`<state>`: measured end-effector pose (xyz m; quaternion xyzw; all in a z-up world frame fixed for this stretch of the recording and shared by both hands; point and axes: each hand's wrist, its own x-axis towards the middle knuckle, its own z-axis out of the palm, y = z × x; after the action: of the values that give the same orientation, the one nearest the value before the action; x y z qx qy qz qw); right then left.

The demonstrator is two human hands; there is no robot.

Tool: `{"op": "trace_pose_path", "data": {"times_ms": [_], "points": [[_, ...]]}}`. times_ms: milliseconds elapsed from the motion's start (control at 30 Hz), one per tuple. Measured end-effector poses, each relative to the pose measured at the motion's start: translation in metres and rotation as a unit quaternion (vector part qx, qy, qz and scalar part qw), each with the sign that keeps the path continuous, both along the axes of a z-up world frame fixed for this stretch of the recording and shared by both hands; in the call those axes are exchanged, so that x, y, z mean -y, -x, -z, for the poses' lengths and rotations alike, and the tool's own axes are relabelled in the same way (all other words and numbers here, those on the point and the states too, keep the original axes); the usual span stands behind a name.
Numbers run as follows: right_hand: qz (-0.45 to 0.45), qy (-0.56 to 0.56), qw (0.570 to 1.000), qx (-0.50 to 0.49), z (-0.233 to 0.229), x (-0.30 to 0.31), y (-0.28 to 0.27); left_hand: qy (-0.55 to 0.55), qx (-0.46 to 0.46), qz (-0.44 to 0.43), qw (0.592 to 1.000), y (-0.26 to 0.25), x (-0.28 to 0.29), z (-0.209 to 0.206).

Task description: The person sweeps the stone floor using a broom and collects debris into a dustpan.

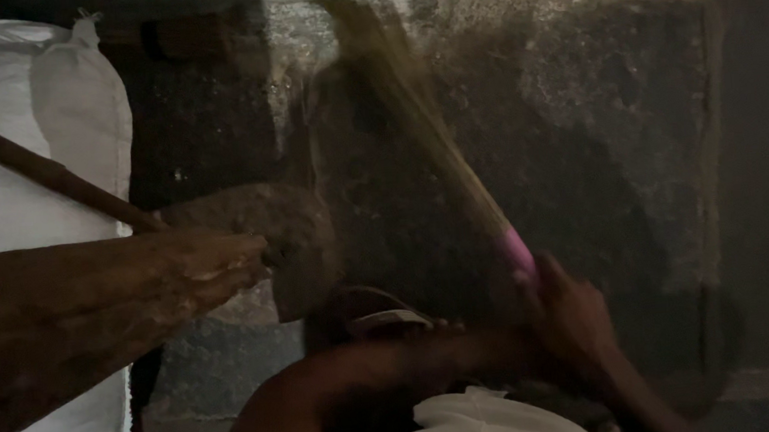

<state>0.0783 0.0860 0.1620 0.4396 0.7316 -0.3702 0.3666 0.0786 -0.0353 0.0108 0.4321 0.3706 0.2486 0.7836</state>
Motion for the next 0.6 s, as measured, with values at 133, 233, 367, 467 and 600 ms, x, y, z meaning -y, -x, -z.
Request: {"op": "trace_pose_path", "data": {"times_ms": [133, 233, 367, 467, 600], "points": [[-0.113, 0.083, 0.990, 0.013, -0.012, 0.006, 0.010, 0.002, -0.004, 0.013, 1.000, 0.002, 0.005, 0.006], [-0.158, 0.059, 0.986, 0.013, -0.005, 0.004, 0.035, 0.008, -0.015, 0.010, 1.000, 0.011, 0.003, 0.015], [0.010, -0.003, 1.000, -0.027, 0.006, -0.032, 0.027, 0.006, -0.020, 0.008, 1.000, 0.005, -0.020, 0.014], [-0.013, -0.042, 0.999, -0.007, -0.002, -0.028, 0.013, 0.015, -0.033, 0.012, 0.999, 0.009, -0.017, 0.009], [-0.070, -0.012, 0.997, 0.030, -0.010, -0.027, 0.006, -0.005, -0.054, 0.059, 0.997, 0.017, -0.019, -0.002]]}}
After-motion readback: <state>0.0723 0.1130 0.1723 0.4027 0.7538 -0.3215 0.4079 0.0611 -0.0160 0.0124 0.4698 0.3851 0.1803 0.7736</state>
